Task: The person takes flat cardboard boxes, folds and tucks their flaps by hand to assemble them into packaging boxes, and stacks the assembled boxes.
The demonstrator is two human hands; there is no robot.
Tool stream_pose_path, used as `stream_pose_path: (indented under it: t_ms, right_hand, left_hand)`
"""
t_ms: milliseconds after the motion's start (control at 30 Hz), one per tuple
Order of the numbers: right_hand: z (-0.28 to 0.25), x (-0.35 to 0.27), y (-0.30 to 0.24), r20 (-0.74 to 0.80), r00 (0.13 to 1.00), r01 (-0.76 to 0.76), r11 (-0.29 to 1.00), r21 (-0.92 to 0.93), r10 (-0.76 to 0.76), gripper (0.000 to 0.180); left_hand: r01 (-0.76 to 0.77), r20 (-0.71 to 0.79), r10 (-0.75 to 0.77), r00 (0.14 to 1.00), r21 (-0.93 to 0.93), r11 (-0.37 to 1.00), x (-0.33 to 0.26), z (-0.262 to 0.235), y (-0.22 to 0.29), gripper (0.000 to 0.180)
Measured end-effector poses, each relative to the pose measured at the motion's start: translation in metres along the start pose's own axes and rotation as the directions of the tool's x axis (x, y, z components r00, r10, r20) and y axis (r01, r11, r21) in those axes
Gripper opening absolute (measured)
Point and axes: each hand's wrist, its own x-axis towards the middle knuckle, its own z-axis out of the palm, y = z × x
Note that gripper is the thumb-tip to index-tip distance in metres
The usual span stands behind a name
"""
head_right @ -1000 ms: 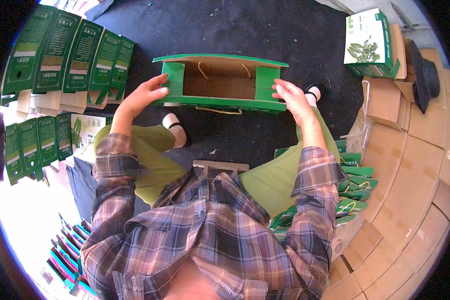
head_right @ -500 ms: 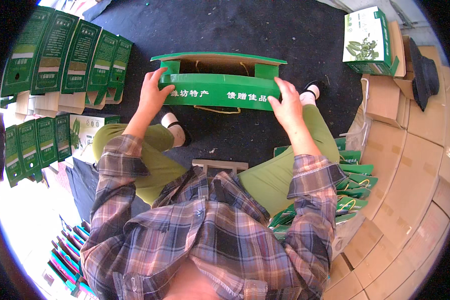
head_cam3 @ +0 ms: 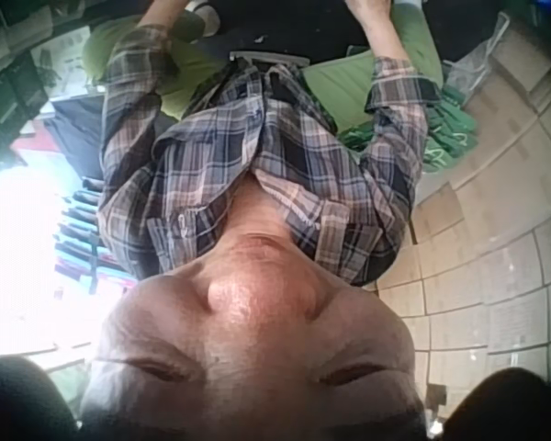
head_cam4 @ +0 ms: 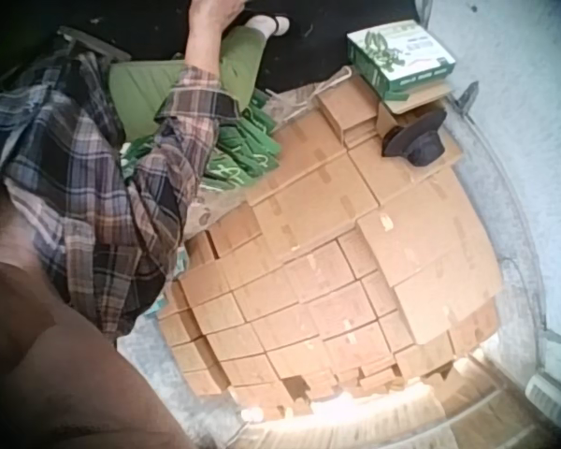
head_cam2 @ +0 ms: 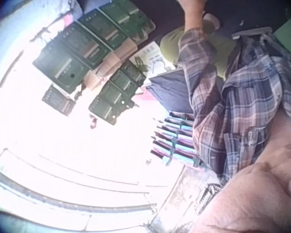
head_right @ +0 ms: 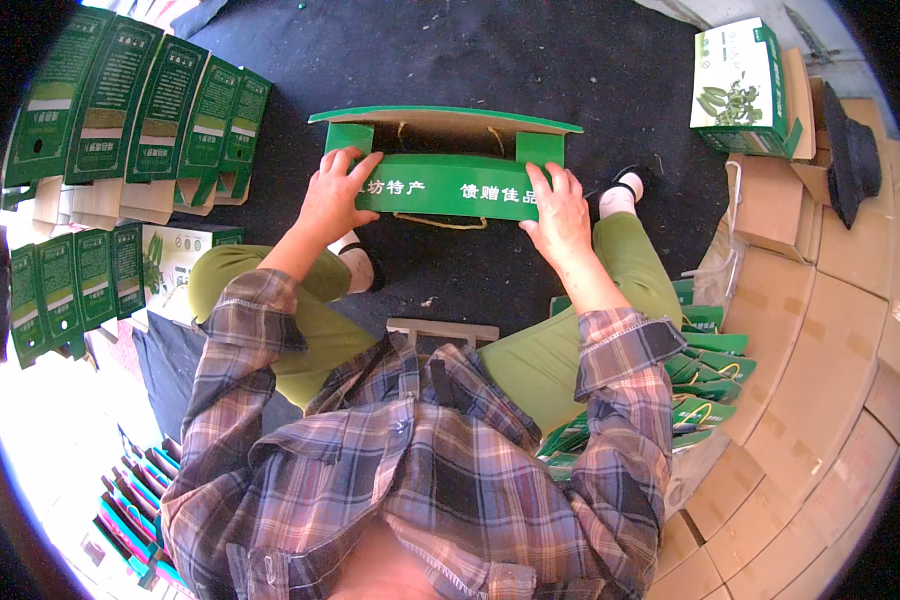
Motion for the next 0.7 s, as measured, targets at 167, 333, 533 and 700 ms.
stream_pose_path:
  t_ms: [167,333,533,700]
  right_hand:
    - [-0.0009,0.0021,0.002,0.004,1.0,0.003,1.0,0.013,-0.003,0.08]
    - [-0.002,0.0036,0.004,-0.011,1.0,0.028,0.999,0.015,-0.028,0.078]
    - [-0.0025,0.0043,0.0036,-0.006,0.999,0.041,0.999,0.01,-0.041,0.079]
    - [-0.0045,0.006,0.0047,0.033,0.998,0.046,0.999,-0.008,-0.046,0.078]
  left_hand:
    - [0.011,0.038,-0.012,0.999,0.022,1.0,0.0019,-0.0009,-0.0023,0.078]
    - [-0.012,0.023,0.013,1.0,-0.007,1.0,0.003,0.0018,-0.0054,0.076]
    - [-0.016,0.058,0.017,0.998,-0.01,1.0,0.0042,-0.001,-0.0051,0.075]
    - [-0.01,0.085,0.011,0.996,-0.008,1.0,0.0048,0.0031,-0.0062,0.076]
